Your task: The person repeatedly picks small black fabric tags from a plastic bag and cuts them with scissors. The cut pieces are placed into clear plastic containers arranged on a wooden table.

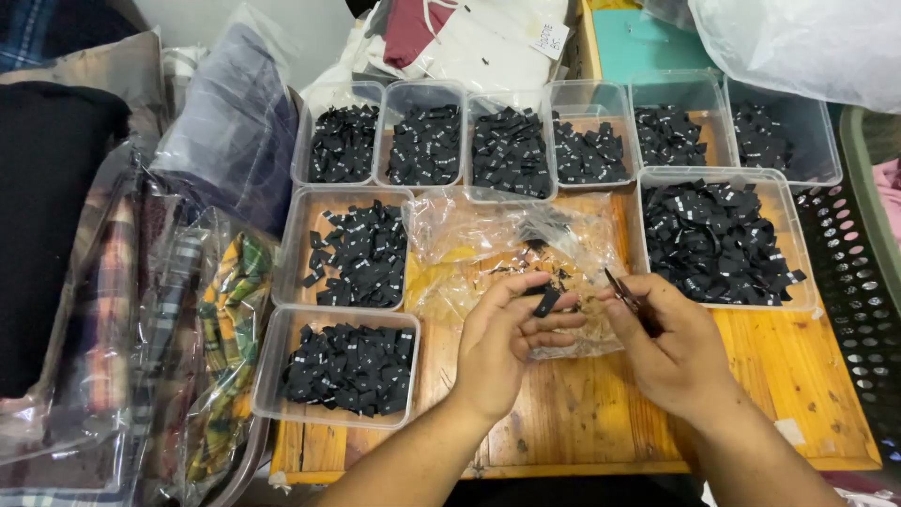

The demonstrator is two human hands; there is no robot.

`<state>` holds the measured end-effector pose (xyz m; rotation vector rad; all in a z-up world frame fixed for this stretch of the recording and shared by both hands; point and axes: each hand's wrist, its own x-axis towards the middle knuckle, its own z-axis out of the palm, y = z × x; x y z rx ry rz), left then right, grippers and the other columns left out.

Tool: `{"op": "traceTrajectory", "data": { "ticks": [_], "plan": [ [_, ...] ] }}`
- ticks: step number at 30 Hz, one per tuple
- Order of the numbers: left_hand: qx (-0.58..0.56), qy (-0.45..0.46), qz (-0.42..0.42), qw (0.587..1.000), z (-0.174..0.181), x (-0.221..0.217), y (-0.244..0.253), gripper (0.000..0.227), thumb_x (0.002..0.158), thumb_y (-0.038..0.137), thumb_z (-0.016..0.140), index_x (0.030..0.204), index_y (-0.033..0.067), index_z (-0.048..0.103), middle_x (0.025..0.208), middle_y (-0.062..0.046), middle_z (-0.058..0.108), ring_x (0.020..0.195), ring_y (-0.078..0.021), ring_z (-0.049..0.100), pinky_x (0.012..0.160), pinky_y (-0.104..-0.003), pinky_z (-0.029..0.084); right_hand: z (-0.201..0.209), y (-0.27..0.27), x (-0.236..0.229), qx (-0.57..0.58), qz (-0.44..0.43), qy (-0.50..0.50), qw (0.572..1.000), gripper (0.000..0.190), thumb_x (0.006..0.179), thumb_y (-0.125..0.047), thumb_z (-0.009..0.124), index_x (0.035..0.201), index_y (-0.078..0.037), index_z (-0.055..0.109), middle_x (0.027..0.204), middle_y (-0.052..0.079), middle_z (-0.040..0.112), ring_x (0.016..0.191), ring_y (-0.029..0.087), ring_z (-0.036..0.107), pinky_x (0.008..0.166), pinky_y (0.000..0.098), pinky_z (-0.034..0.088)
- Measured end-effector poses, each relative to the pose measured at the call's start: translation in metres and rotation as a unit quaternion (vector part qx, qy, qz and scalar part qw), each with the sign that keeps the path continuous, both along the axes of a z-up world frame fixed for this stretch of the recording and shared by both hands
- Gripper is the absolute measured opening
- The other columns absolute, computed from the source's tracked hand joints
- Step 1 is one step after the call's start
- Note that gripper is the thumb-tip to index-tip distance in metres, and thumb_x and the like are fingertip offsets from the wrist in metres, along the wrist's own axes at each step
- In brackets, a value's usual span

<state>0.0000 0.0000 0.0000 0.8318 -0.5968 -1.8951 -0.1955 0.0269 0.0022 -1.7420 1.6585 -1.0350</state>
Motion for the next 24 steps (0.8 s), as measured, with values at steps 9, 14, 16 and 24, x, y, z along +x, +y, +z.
{"op": "traceTrajectory", "data": {
  "ticks": [9,14,16,24],
  "plan": [
    [-0.160,-0.202,0.004,0.966,-0.001,-0.003,0.010,0.036,0.098,0.011,0.059,0.134,0.0058,0.061,0.110,-0.011,0.079,0.097,-0.0142,0.075,0.086,-0.025,0.061,0.016,-0.013,0.017,0.073,-0.008,0.106,0.992,0.038,0.086,-0.033,0.072,0.120,-0.018,0.075,0.107,-0.004,0.082,0.089,0.008,0.075,0.081,0.0249,0.051],
    [-0.218,-0.241,0.001,0.946,-0.001,0.002,0.017,0.030,0.099,0.011,0.060,0.129,0.0100,0.062,0.112,-0.010,0.077,0.095,-0.0131,0.073,0.087,-0.024,0.059,0.003,-0.005,0.013,0.109,-0.072,0.100,0.986,0.024,0.090,-0.030,0.076,0.109,-0.016,0.078,0.097,-0.003,0.078,0.080,0.009,0.066,0.080,0.0249,0.050],
    [-0.215,-0.264,0.007,0.940,0.010,0.009,0.022,0.030,0.098,0.013,0.060,0.129,0.0121,0.063,0.115,-0.009,0.076,0.100,-0.0135,0.074,0.092,-0.023,0.057,0.014,-0.004,0.020,0.152,-0.084,0.135,0.976,0.020,0.092,-0.033,0.076,0.106,-0.021,0.078,0.092,-0.006,0.077,0.074,0.010,0.062,0.075,0.0264,0.047],
    [-0.273,-0.257,0.021,0.927,0.017,0.029,0.035,0.016,0.102,0.008,0.062,0.116,0.0024,0.066,0.104,-0.013,0.076,0.093,-0.0203,0.076,0.085,-0.030,0.064,0.026,0.008,0.033,0.111,-0.032,0.083,0.990,0.026,0.093,-0.019,0.072,0.117,-0.014,0.078,0.097,-0.001,0.074,0.078,0.013,0.063,0.080,0.0265,0.047]
  ]
}}
